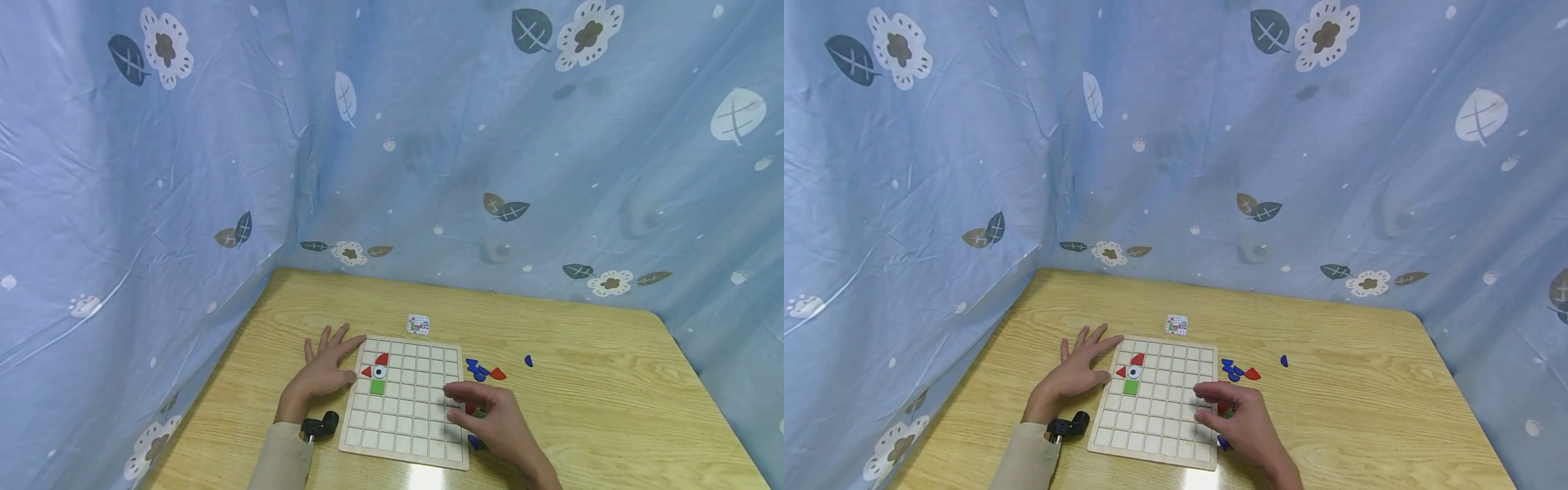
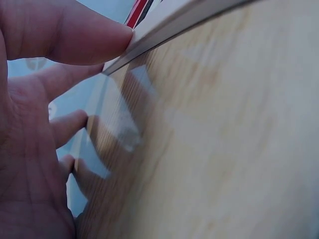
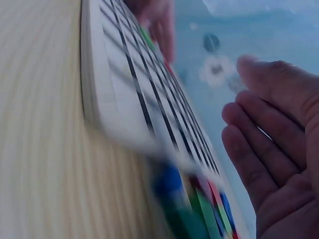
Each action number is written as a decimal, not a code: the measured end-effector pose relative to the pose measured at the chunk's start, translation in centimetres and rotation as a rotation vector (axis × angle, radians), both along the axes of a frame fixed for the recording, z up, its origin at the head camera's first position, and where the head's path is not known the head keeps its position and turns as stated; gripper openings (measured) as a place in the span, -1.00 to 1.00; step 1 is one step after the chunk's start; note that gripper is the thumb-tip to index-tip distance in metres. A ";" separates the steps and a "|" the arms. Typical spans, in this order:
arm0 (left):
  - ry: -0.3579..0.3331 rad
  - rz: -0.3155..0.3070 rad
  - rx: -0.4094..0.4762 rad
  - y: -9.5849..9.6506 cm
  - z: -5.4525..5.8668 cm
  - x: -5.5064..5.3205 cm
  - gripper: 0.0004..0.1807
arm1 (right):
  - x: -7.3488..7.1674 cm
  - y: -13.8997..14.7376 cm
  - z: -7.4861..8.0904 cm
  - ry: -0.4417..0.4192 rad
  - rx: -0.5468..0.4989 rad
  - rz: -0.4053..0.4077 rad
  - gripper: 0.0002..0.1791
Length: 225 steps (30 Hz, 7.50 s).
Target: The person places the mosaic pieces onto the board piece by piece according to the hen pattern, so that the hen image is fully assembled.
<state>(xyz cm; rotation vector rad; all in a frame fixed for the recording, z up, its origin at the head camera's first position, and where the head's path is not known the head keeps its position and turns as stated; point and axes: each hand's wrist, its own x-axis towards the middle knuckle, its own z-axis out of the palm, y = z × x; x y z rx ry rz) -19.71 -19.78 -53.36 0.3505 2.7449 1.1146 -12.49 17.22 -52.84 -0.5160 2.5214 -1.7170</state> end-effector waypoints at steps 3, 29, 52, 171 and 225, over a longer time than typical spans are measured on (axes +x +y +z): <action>-0.004 0.002 -0.001 0.0 0.0 0.0 -0.09 | 0.7 2.5 0.1 -0.058 -0.025 -0.052 -0.58; -0.008 -0.005 0.007 0.0 -0.2 0.0 -0.07 | -1.3 7.8 -1.6 -0.014 0.048 -0.207 -0.58; -0.006 -0.008 -0.005 0.0 -0.1 -0.1 -0.09 | -2.4 6.7 -2.1 0.025 0.111 -0.196 -0.65; 0.023 -0.005 -0.011 0.0 -0.1 0.1 -0.10 | -1.5 -12.2 -1.2 0.379 0.270 0.127 -0.68; 0.006 0.010 0.007 0.2 -0.2 0.1 -0.06 | 7.1 5.1 -0.7 -0.030 0.075 -0.321 -0.74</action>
